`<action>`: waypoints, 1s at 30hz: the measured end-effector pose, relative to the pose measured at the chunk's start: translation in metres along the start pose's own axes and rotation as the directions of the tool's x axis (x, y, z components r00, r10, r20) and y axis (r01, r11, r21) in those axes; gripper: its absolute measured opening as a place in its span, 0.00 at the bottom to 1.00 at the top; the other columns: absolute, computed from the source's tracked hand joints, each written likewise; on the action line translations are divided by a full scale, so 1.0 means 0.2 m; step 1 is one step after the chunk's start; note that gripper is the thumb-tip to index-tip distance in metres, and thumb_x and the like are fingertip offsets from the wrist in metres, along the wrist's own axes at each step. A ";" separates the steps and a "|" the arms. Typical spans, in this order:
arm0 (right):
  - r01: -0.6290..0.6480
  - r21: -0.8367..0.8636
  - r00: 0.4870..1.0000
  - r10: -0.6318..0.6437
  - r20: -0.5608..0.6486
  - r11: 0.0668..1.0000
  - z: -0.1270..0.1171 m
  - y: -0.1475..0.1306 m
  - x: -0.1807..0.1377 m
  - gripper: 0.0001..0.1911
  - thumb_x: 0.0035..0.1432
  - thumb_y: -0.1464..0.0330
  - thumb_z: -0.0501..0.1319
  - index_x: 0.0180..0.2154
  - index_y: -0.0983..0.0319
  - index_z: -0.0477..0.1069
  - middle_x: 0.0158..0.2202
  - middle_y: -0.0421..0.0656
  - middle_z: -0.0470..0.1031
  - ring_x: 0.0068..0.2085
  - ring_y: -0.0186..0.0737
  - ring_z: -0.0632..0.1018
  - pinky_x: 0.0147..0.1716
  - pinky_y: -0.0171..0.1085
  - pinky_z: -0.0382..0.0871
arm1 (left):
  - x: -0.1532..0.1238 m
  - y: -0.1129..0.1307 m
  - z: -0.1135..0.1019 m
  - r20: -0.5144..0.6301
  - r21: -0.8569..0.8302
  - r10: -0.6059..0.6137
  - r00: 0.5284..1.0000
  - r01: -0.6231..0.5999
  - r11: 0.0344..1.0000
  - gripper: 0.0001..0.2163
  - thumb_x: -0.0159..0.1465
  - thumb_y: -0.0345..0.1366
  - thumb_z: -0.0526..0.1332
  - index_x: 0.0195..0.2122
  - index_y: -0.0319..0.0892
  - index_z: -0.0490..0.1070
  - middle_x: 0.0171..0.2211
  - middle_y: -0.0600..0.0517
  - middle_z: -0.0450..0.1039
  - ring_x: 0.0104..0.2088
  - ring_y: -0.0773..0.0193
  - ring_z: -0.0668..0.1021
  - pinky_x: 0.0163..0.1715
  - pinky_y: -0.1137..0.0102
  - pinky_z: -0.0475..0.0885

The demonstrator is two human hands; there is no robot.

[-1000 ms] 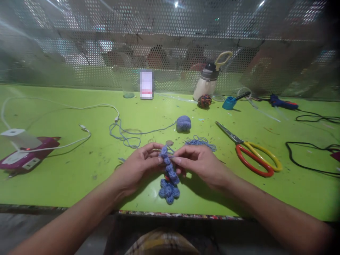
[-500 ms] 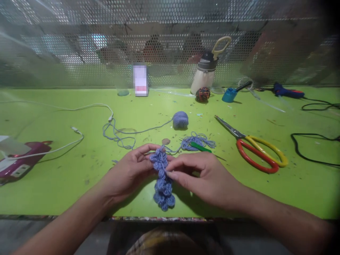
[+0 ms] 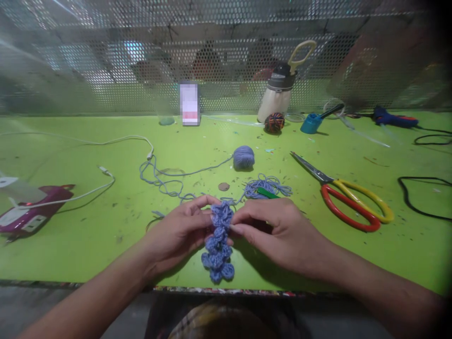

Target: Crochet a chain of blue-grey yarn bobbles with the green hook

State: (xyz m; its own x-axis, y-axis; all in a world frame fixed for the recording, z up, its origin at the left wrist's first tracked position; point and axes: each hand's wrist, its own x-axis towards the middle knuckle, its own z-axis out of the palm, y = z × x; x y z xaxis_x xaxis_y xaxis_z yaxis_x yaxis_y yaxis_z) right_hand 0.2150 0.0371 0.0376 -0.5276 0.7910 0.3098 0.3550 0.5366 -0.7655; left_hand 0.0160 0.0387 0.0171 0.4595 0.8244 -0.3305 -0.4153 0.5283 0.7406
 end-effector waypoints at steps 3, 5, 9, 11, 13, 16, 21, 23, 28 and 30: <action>-0.011 0.019 1.000 0.011 0.006 1.000 0.02 0.02 0.00 0.08 0.59 0.78 0.61 0.30 0.65 0.77 0.25 0.38 0.77 0.27 0.29 0.73 0.30 0.31 0.64 | 0.01 0.00 0.02 -0.006 0.007 -0.019 1.000 0.019 1.000 0.04 0.62 0.24 0.60 0.37 0.36 0.72 0.29 0.49 0.76 0.28 0.65 0.79 0.35 0.67 0.78; -0.024 0.021 1.000 0.024 0.002 0.999 0.03 0.03 0.00 0.07 0.58 0.77 0.62 0.30 0.65 0.77 0.26 0.39 0.77 0.28 0.30 0.73 0.31 0.32 0.64 | 0.01 0.01 0.02 0.008 -0.004 -0.026 1.000 0.026 1.000 0.06 0.64 0.27 0.57 0.36 0.35 0.73 0.30 0.47 0.77 0.27 0.64 0.79 0.34 0.66 0.78; -0.042 -0.004 0.999 0.042 0.007 0.999 0.04 0.04 0.00 0.08 0.59 0.77 0.61 0.30 0.65 0.78 0.26 0.39 0.77 0.29 0.31 0.74 0.32 0.33 0.64 | 0.00 0.01 0.02 0.019 -0.005 -0.030 0.999 0.030 1.000 0.08 0.65 0.35 0.59 0.37 0.35 0.75 0.32 0.45 0.77 0.30 0.62 0.80 0.36 0.67 0.77; -0.047 -0.019 0.999 0.048 0.015 0.999 0.04 0.04 0.00 0.08 0.58 0.78 0.62 0.30 0.65 0.78 0.26 0.39 0.76 0.28 0.31 0.73 0.31 0.33 0.64 | -0.01 0.00 0.01 0.006 0.028 -0.024 1.000 0.023 0.999 0.06 0.59 0.30 0.65 0.38 0.35 0.75 0.33 0.47 0.77 0.32 0.63 0.80 0.38 0.69 0.76; -0.043 -0.027 0.999 0.043 0.017 0.999 0.04 0.04 0.00 0.07 0.57 0.78 0.62 0.30 0.65 0.78 0.25 0.39 0.76 0.28 0.31 0.73 0.31 0.33 0.63 | -0.01 0.00 0.01 -0.017 0.061 -0.023 1.000 0.024 0.998 0.11 0.54 0.23 0.66 0.38 0.36 0.74 0.33 0.48 0.77 0.33 0.65 0.79 0.39 0.70 0.75; -0.004 -0.030 1.000 0.004 0.012 1.000 0.04 0.04 0.00 0.06 0.56 0.79 0.63 0.31 0.65 0.78 0.26 0.39 0.76 0.28 0.30 0.73 0.32 0.32 0.64 | 0.00 -0.01 0.01 -0.054 0.088 -0.019 0.998 0.024 0.996 0.12 0.54 0.21 0.64 0.40 0.35 0.74 0.34 0.47 0.78 0.33 0.65 0.79 0.38 0.73 0.74; 0.004 -0.027 1.000 -0.003 0.022 1.000 0.03 0.05 0.01 0.05 0.58 0.77 0.63 0.33 0.65 0.78 0.28 0.39 0.77 0.30 0.31 0.74 0.34 0.32 0.66 | 0.00 0.00 0.02 -0.095 0.071 -0.043 0.995 0.050 0.996 0.18 0.54 0.22 0.62 0.47 0.34 0.74 0.35 0.46 0.78 0.36 0.63 0.80 0.40 0.72 0.73; -0.035 -0.012 0.999 0.035 0.032 0.999 0.03 0.04 0.01 0.06 0.58 0.77 0.62 0.33 0.64 0.78 0.28 0.39 0.77 0.31 0.31 0.75 0.34 0.32 0.66 | 0.00 0.01 0.02 -0.115 0.048 -0.054 0.992 0.060 0.997 0.19 0.55 0.24 0.61 0.49 0.35 0.73 0.36 0.46 0.78 0.37 0.62 0.79 0.40 0.72 0.73; -0.033 -0.026 0.999 0.033 0.022 0.999 0.02 0.03 0.01 0.07 0.58 0.78 0.62 0.31 0.64 0.76 0.28 0.39 0.77 0.30 0.31 0.74 0.33 0.32 0.66 | -0.01 0.01 0.03 -0.122 0.006 -0.061 0.991 0.063 0.998 0.20 0.58 0.28 0.60 0.53 0.36 0.71 0.37 0.45 0.78 0.38 0.60 0.79 0.39 0.70 0.74; 0.007 -0.051 1.000 -0.005 0.026 0.999 0.02 0.03 0.01 0.06 0.58 0.78 0.62 0.31 0.64 0.76 0.28 0.40 0.76 0.30 0.32 0.74 0.33 0.33 0.66 | -0.01 0.01 0.04 -0.141 0.035 -0.050 0.989 0.055 0.998 0.21 0.58 0.25 0.60 0.54 0.36 0.70 0.35 0.47 0.78 0.38 0.61 0.79 0.40 0.70 0.73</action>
State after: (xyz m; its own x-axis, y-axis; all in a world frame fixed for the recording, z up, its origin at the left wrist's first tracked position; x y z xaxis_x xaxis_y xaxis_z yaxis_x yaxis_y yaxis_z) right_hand 0.2126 0.0407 0.0301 -0.5497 0.7800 0.2990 0.3905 0.5563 -0.7335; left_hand 0.0202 0.0370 0.0246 0.3643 0.8176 -0.4458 -0.3616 0.5654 0.7413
